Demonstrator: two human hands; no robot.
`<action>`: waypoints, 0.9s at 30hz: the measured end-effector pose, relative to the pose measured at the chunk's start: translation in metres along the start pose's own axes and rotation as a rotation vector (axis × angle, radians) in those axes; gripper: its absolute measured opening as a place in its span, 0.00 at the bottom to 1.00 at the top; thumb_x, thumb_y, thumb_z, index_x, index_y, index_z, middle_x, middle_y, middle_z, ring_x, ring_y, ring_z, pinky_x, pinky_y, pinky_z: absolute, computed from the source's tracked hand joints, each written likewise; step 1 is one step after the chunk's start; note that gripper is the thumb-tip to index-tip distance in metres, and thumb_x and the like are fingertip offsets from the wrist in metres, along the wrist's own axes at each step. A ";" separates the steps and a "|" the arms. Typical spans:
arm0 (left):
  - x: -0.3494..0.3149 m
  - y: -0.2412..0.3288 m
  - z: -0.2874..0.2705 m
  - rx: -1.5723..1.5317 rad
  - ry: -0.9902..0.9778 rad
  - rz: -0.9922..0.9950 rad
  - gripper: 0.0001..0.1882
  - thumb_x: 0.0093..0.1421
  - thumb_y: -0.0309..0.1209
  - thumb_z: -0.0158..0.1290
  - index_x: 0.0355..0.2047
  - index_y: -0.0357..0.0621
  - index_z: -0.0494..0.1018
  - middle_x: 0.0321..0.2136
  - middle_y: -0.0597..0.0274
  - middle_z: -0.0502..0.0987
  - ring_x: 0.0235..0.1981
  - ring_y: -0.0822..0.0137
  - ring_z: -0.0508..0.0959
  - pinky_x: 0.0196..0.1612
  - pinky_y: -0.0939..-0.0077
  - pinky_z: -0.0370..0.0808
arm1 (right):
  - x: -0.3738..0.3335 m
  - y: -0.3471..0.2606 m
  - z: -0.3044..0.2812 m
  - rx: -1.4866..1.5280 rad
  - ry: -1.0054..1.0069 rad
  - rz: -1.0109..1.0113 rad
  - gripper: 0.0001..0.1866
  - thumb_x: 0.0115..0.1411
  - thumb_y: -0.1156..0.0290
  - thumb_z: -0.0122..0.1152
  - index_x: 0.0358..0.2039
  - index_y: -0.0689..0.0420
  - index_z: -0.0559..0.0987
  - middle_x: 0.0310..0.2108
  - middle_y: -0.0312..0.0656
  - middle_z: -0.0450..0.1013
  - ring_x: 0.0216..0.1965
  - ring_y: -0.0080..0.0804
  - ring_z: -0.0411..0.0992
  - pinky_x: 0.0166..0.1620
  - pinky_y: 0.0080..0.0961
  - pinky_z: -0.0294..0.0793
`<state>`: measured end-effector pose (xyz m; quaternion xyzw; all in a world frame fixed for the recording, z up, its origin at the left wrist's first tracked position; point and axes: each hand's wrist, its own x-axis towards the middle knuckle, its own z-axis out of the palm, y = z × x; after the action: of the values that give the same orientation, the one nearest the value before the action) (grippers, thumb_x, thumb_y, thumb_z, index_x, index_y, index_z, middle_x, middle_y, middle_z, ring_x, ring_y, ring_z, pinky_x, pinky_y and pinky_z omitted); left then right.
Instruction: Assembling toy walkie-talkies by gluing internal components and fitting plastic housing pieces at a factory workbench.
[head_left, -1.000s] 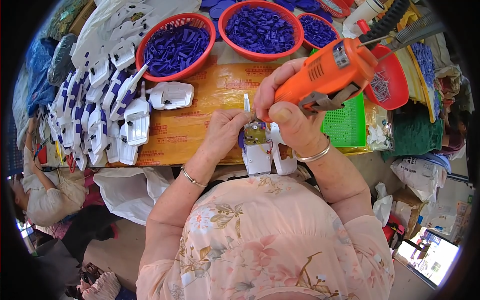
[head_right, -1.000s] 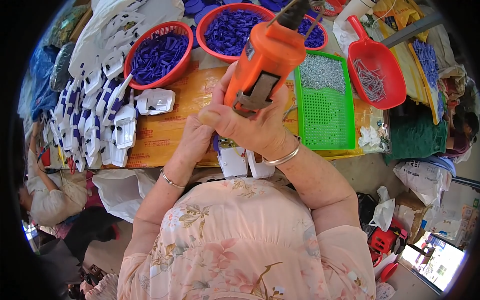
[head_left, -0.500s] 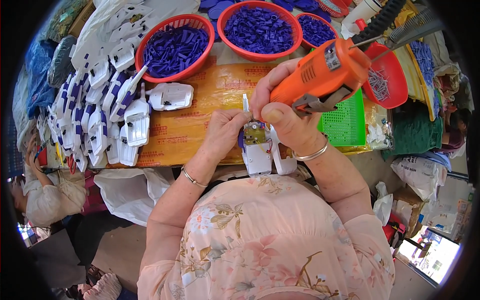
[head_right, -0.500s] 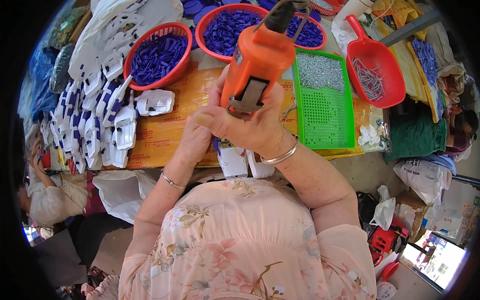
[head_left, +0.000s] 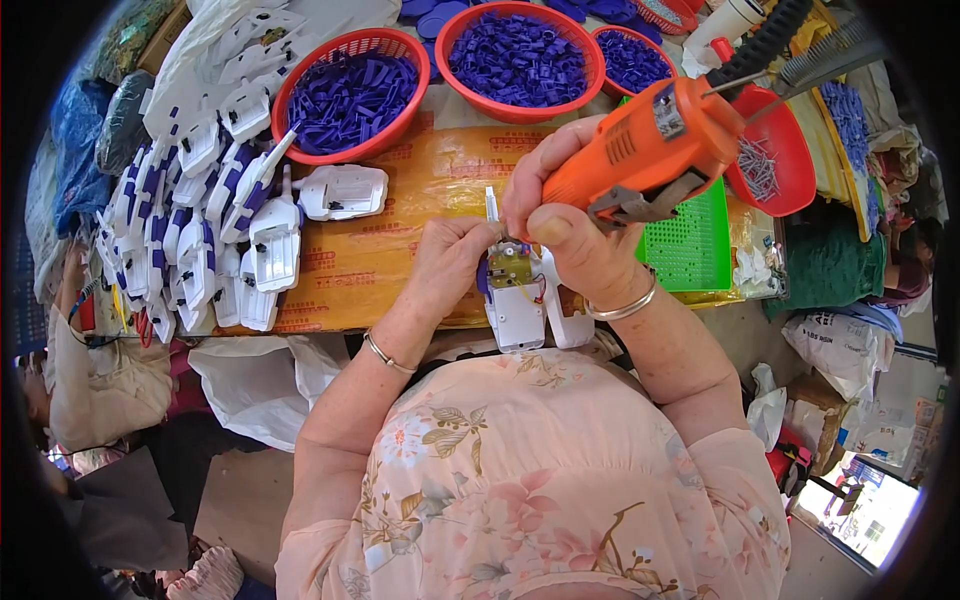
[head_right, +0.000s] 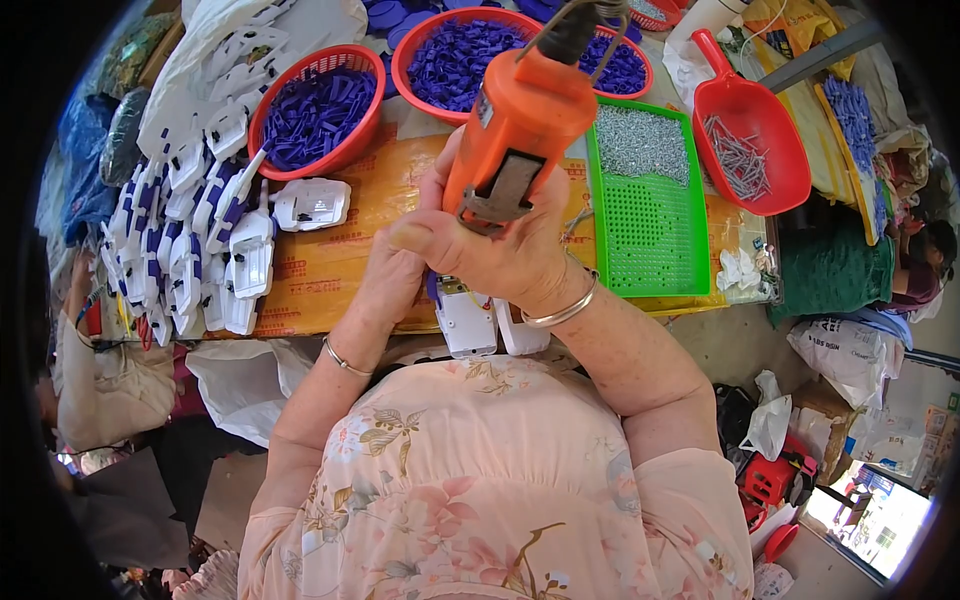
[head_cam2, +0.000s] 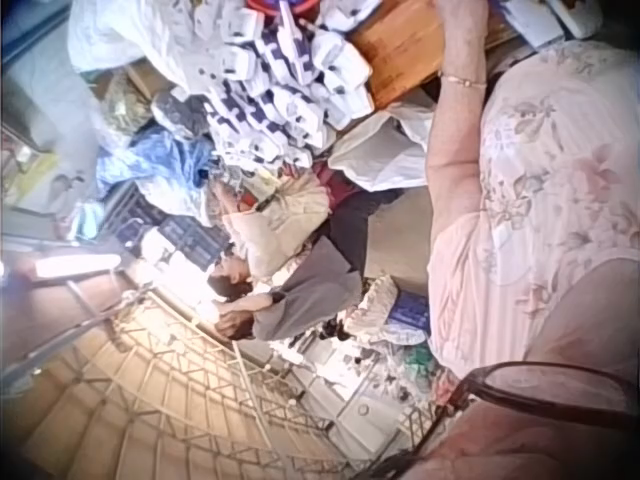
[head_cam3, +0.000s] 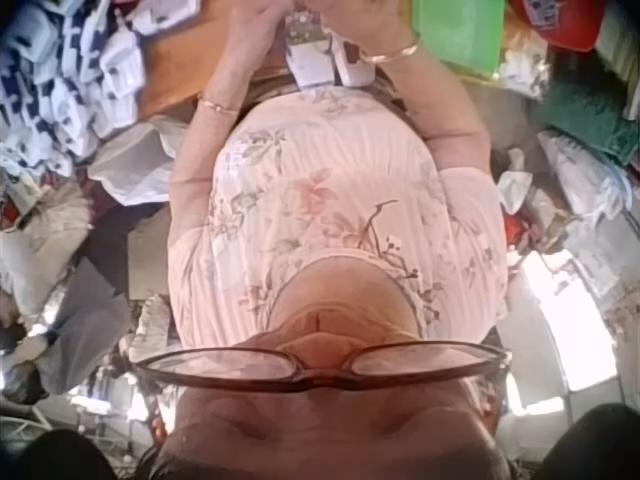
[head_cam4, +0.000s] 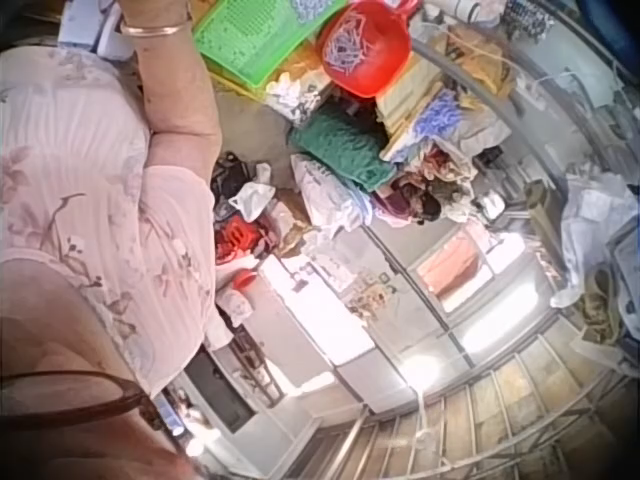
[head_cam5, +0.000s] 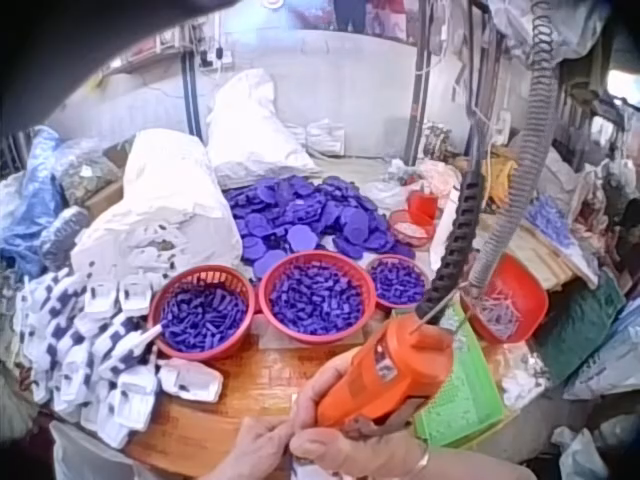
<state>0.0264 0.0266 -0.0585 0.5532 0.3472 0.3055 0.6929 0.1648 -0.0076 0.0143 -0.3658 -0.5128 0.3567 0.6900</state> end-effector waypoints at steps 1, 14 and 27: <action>0.000 0.000 0.000 0.000 0.000 0.000 0.15 0.59 0.32 0.49 0.21 0.35 0.77 0.16 0.71 0.72 0.17 0.82 0.65 0.19 0.84 0.61 | 0.000 0.000 0.000 0.000 0.000 0.000 0.28 0.45 0.55 0.73 0.30 0.59 0.64 0.20 0.39 0.68 0.20 0.27 0.69 0.23 0.21 0.70; 0.001 -0.004 0.000 -0.048 0.003 -0.019 0.14 0.58 0.32 0.49 0.22 0.34 0.77 0.16 0.71 0.73 0.17 0.82 0.66 0.19 0.84 0.62 | 0.000 -0.005 0.002 0.010 0.023 0.018 0.29 0.44 0.54 0.74 0.29 0.59 0.64 0.20 0.38 0.68 0.20 0.26 0.68 0.23 0.21 0.69; 0.001 -0.007 -0.001 -0.039 0.004 -0.032 0.15 0.58 0.32 0.48 0.21 0.35 0.77 0.14 0.70 0.71 0.15 0.82 0.66 0.17 0.84 0.61 | 0.000 -0.001 0.003 0.027 0.017 0.024 0.29 0.44 0.54 0.74 0.30 0.59 0.65 0.20 0.38 0.68 0.20 0.26 0.69 0.23 0.20 0.70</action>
<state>0.0264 0.0266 -0.0660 0.5335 0.3512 0.3021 0.7077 0.1619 -0.0080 0.0160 -0.3653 -0.4977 0.3686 0.6949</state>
